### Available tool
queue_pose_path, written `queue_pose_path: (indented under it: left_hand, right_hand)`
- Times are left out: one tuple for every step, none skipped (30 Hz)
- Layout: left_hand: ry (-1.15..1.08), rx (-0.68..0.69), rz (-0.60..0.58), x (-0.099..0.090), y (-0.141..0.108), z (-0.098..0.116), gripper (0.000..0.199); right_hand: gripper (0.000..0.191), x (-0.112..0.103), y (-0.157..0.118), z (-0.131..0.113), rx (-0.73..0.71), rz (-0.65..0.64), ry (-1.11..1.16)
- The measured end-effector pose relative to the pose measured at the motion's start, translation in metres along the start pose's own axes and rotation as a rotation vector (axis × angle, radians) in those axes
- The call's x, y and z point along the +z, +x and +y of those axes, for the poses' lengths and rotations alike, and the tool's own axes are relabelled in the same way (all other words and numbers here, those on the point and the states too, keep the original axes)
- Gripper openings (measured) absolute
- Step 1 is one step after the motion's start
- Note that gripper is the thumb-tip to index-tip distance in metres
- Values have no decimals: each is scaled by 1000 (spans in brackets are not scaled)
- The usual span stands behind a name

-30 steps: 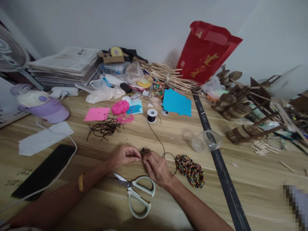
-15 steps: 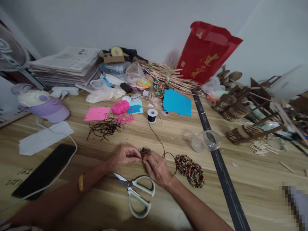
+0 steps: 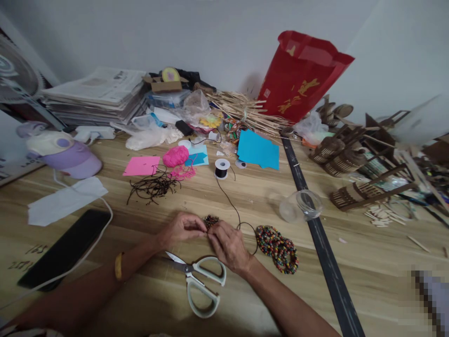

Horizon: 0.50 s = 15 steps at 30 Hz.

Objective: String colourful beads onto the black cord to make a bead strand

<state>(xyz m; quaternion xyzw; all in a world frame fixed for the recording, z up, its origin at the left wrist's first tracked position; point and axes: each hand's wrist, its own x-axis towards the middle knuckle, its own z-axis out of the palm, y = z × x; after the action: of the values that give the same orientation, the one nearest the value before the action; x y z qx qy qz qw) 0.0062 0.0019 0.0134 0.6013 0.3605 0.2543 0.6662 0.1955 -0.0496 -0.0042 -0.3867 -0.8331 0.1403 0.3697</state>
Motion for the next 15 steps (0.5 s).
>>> queue_pose_path:
  left_hand:
    - [7, 4, 1, 0, 0, 0, 21]
    - [14, 10, 5, 0, 0, 0, 20]
    - [21, 15, 10, 0, 0, 0, 19]
    - [26, 21, 14, -1, 0, -1, 18]
    - [28, 26, 16, -1, 0, -1, 17]
    - [26, 30, 16, -1, 0, -1, 16]
    - [20, 33, 13, -2, 0, -2, 15]
    - [10, 33, 6, -2, 0, -3, 15]
    - [-2, 32, -1, -2, 0, -4, 15]
    - [-15, 30, -7, -2, 0, -5, 15]
    - [-28, 27, -12, -2, 1, -6, 15]
    - [-39, 25, -16, -2, 1, -7, 15]
    - [-48, 24, -17, -3, 1, -8, 16]
    - [-54, 22, -17, -3, 1, -9, 17]
    - [-57, 20, -15, -3, 2, -9, 18]
  right_hand:
    - [11, 0, 0, 0, -1, 0, 2]
    - [10, 0, 0, 0, -4, 1, 4]
    - [10, 0, 0, 0, -7, 0, 6]
    - [10, 0, -1, 0, -11, -2, 9]
    - [10, 0, -1, 0, -15, -5, 13]
    - [10, 1, -1, 1, -21, -7, 16]
    - [10, 1, -2, 2, -27, -9, 20]
    - [9, 1, -2, 2, -35, -10, 27]
    - [9, 2, -3, 3, -42, -10, 36]
    - [9, 2, -3, 4, -47, -8, 48]
    - [8, 3, -4, 5, -50, -6, 64]
    - [8, 3, -4, 5, -49, -4, 82]
    - [8, 3, -4, 5, -46, -1, 101]
    - [7, 3, -4, 5, -42, 2, 118]
    - [7, 3, -4, 5, -40, 5, 133]
